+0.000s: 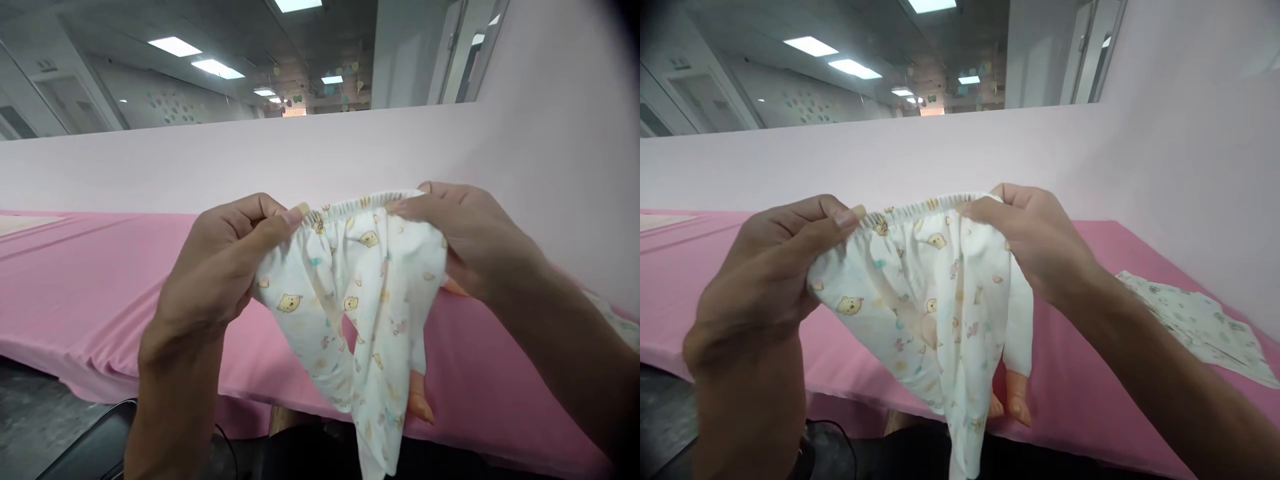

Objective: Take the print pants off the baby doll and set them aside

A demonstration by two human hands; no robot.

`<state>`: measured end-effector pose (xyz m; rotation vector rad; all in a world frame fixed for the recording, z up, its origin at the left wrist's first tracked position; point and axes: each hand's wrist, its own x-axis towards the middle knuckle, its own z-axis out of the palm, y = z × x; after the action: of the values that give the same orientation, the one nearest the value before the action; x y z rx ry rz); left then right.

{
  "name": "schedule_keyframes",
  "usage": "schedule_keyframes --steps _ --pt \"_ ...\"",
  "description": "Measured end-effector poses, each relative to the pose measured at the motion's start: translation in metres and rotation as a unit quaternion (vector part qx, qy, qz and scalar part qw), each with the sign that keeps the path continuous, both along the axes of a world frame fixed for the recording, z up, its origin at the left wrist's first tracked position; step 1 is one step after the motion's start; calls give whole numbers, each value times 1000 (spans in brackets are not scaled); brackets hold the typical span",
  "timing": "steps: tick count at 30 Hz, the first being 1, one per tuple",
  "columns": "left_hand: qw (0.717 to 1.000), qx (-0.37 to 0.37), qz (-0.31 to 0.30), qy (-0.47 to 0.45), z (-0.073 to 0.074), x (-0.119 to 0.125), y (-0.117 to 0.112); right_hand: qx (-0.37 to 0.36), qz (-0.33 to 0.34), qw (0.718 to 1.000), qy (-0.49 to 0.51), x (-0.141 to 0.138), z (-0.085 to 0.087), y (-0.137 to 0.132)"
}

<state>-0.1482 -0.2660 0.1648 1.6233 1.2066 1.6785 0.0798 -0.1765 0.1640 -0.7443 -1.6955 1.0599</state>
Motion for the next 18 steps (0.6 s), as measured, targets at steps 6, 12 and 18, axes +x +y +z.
schedule_keyframes --steps 6,12,18 --pt "999 29 5 -43 11 9 10 209 -133 969 18 -36 6 -12" --pt "998 47 38 -37 2 18 7 98 97 990 -21 -44 -8 -47" --pt "994 78 71 -18 -7 21 3 57 161 983 -69 -44 -22 -50"
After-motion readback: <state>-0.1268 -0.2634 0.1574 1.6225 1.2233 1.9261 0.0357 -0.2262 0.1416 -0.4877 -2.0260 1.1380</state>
